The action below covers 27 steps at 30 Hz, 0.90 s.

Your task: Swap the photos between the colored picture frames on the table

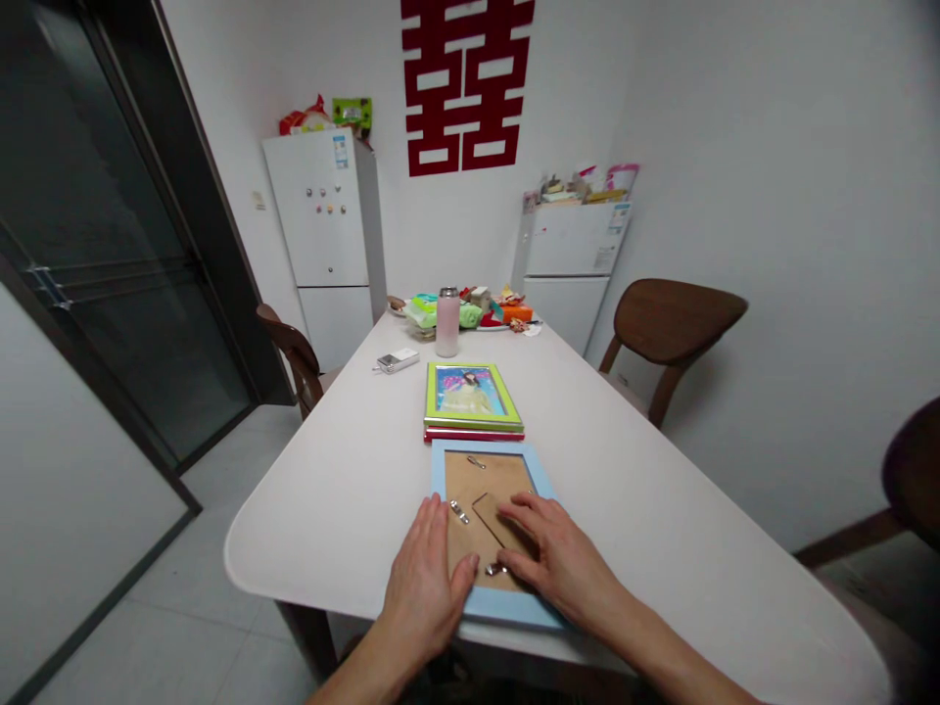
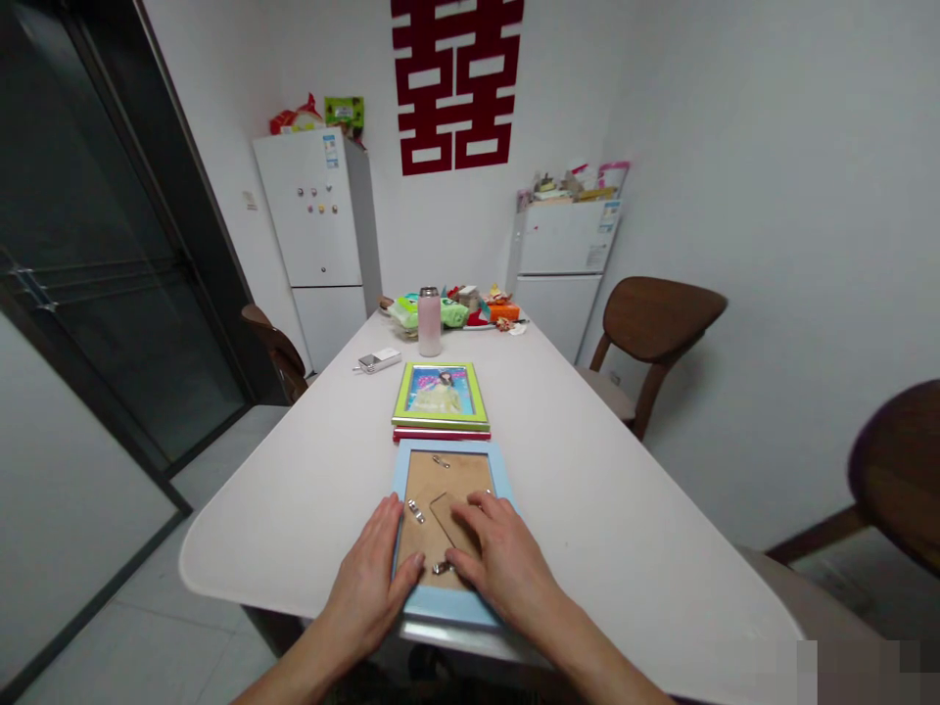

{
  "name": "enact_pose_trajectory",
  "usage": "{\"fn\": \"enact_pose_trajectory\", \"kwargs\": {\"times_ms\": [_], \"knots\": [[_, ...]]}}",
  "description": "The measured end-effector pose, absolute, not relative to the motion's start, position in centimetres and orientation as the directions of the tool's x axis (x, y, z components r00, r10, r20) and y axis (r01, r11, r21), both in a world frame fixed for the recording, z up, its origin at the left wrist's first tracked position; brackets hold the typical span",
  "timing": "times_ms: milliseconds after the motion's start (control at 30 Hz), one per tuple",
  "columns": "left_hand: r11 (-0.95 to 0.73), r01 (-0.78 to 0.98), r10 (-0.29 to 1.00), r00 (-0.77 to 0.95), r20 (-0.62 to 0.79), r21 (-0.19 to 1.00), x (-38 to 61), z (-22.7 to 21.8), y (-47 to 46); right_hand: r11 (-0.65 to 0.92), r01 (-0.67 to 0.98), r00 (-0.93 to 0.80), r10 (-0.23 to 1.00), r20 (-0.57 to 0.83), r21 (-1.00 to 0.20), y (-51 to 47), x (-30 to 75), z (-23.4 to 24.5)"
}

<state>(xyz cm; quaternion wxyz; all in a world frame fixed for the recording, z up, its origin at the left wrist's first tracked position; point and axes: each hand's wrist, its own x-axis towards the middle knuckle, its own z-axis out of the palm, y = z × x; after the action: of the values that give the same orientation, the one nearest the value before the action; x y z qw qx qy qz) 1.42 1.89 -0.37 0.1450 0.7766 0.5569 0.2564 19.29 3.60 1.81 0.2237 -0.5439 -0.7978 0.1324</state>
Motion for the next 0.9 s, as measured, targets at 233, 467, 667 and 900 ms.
{"fn": "enact_pose_trajectory", "kwargs": {"times_ms": [233,467,667,900], "knots": [[-0.251,0.671,0.967,0.147,0.207,0.697,1.0,0.6,2.3,0.287,0.863,-0.23,0.956,0.181,-0.417,4.4,19.3,3.1],[-0.082,0.051,0.996,-0.039,0.084,0.995,1.4,3.0,3.8,0.374,0.81,-0.269,0.921,0.281,-0.452,3.4,16.9,5.9],[0.028,0.009,0.989,-0.148,-0.026,1.0,-3.9,3.2,4.8,0.3,0.817,-0.152,0.936,0.318,-0.492,4.6,19.5,4.1],[0.095,0.245,0.981,-0.19,-0.049,0.965,-9.6,2.0,5.4,0.018,0.948,0.015,0.995,0.1,-0.317,6.6,23.3,1.0]]}}
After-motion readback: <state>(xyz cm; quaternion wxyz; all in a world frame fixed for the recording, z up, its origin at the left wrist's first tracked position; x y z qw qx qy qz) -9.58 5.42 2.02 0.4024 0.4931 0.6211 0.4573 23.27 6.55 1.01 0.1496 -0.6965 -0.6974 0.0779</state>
